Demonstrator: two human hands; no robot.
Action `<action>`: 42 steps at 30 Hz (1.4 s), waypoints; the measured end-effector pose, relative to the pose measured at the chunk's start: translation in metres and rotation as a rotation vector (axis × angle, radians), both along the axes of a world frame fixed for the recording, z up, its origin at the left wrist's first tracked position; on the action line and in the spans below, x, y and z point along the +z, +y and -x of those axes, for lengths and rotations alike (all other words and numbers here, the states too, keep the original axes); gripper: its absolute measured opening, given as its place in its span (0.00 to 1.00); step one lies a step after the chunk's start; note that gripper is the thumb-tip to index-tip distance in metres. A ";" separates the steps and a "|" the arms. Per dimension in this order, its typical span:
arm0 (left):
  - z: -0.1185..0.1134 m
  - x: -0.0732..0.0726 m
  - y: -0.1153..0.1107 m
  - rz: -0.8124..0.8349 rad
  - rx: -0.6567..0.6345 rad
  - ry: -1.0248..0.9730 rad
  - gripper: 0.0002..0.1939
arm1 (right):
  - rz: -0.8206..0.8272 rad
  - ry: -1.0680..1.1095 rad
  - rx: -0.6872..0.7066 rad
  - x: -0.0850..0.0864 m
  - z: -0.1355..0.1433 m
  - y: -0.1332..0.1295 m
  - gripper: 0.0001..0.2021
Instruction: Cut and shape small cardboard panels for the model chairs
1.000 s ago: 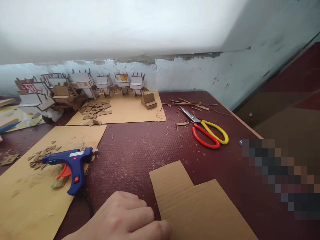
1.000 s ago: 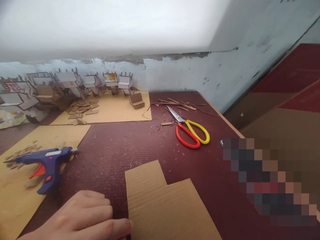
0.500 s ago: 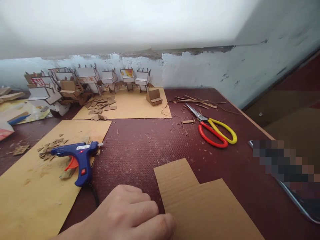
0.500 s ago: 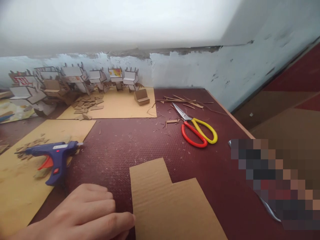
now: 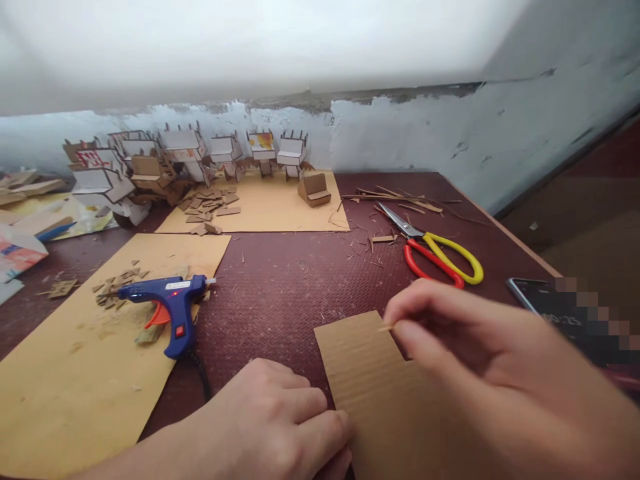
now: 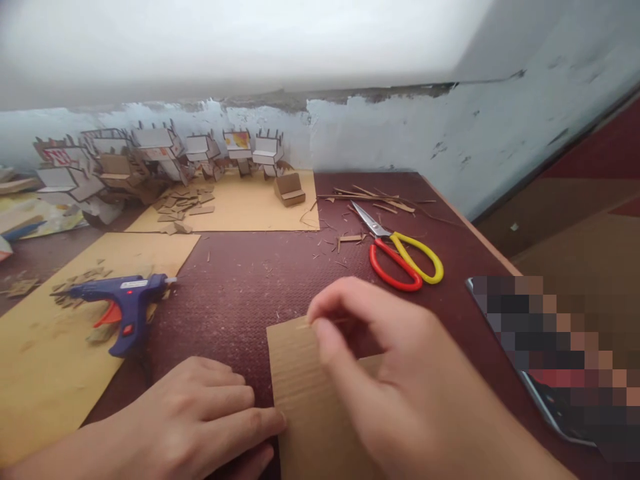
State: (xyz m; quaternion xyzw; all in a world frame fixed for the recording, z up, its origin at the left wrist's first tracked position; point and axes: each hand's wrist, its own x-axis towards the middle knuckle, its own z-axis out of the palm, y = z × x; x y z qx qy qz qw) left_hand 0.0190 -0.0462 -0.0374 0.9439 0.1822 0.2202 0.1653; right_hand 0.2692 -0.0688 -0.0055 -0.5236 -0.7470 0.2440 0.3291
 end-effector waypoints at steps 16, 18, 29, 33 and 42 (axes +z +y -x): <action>0.002 -0.012 -0.001 -0.102 -0.012 0.055 0.18 | -0.131 -0.125 0.168 -0.047 0.036 0.002 0.12; 0.003 -0.010 -0.002 -0.079 -0.007 0.083 0.17 | -0.131 -0.125 0.184 -0.048 0.039 0.002 0.12; 0.003 -0.010 -0.002 -0.045 0.001 0.083 0.17 | -0.139 -0.103 0.183 -0.053 0.041 0.001 0.12; 0.003 -0.012 -0.002 -0.046 -0.002 0.085 0.17 | -0.126 -0.092 0.196 -0.054 0.042 0.001 0.11; 0.003 -0.003 -0.003 -0.023 -0.002 0.106 0.19 | -0.125 -0.079 0.197 -0.053 0.042 0.001 0.12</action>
